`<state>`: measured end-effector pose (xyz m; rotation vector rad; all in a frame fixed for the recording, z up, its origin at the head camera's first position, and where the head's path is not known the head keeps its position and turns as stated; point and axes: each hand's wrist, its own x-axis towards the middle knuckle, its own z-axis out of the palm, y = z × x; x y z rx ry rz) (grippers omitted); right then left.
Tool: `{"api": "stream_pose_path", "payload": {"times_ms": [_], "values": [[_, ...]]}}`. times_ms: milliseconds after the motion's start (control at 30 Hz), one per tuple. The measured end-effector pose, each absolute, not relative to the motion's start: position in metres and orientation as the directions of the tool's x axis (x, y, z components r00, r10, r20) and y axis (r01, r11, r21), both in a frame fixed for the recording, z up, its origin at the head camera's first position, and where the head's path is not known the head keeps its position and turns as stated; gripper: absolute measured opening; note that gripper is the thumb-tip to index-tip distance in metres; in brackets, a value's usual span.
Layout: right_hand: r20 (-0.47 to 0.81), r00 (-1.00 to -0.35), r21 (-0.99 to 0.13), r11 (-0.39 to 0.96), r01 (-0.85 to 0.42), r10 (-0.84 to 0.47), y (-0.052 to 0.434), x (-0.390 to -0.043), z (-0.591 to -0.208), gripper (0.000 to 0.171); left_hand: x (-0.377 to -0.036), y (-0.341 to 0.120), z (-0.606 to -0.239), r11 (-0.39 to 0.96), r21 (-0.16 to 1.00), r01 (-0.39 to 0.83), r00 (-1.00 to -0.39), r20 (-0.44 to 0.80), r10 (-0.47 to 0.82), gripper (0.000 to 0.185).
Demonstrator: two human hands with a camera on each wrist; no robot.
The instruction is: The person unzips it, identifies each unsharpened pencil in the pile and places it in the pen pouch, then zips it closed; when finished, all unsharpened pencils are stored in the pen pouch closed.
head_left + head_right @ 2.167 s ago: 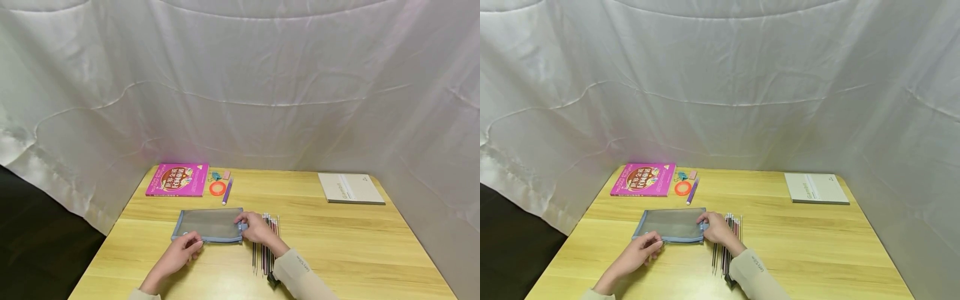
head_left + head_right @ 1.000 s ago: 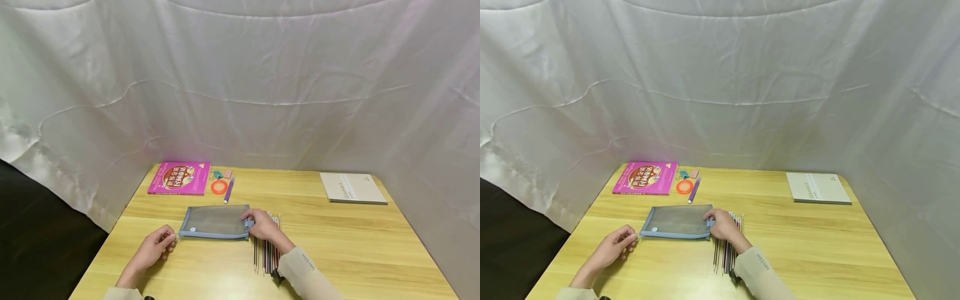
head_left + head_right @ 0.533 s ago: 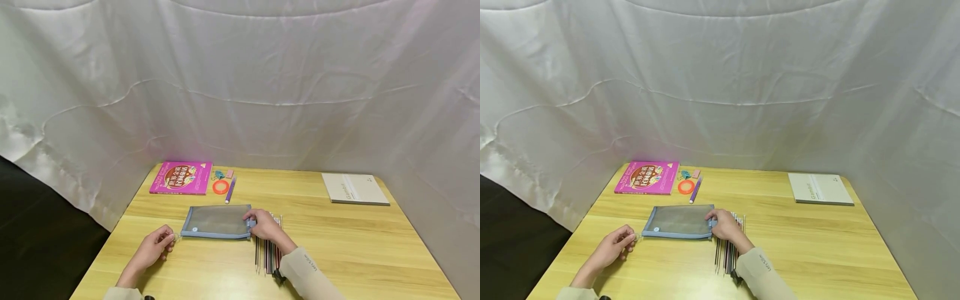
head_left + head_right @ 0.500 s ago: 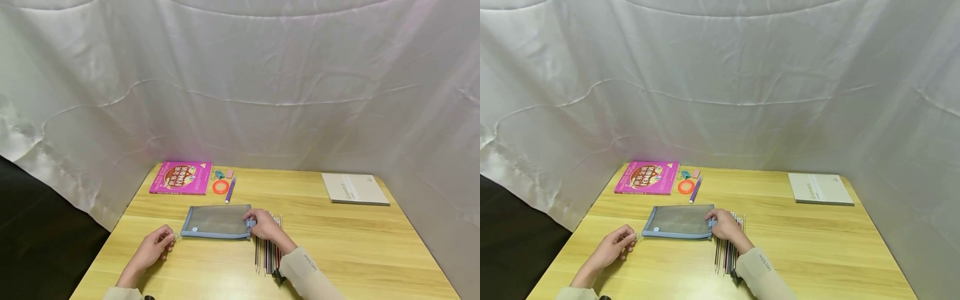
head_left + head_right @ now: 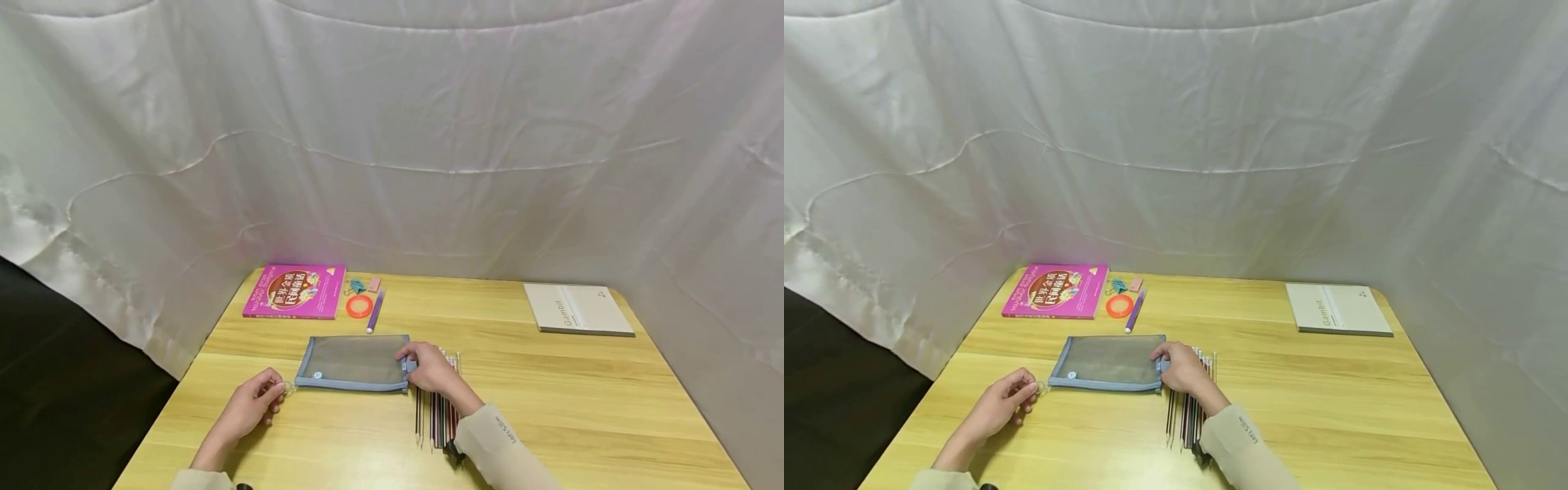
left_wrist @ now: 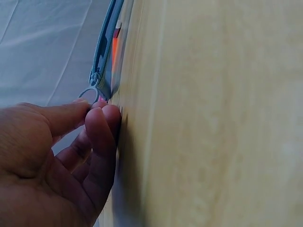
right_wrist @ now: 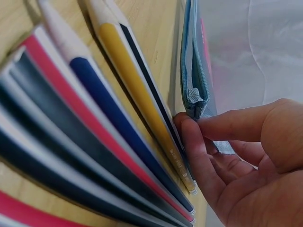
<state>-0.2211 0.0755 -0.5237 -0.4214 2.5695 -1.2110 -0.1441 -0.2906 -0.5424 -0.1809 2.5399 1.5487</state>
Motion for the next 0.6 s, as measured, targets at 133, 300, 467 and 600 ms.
{"api": "stream_pose_path", "payload": {"times_ms": [133, 300, 467, 600], "values": [[-0.114, -0.922, -0.778, 0.611, -0.15, -0.371, 0.076, -0.221, -0.523, 0.048, -0.145, -0.29, -0.543, 0.476, 0.861, -0.179, -0.981, -0.191, -0.025, 0.012], [-0.103, -0.923, -0.777, 0.609, -0.158, -0.371, 0.076, -0.222, -0.523, 0.048, -0.146, -0.288, -0.543, 0.514, 0.84, -0.171, -0.984, -0.174, -0.043, 0.013], [-0.105, -0.922, -0.776, 0.61, -0.158, -0.372, 0.077, -0.223, -0.524, 0.047, -0.145, -0.284, -0.542, 0.585, 0.798, -0.148, -0.989, -0.135, -0.066, 0.011], [-0.107, -0.917, -0.791, 0.592, -0.155, -0.384, 0.078, -0.222, -0.523, 0.046, -0.146, -0.272, -0.537, 0.637, 0.767, -0.074, -0.997, -0.038, -0.07, 0.02]]}}
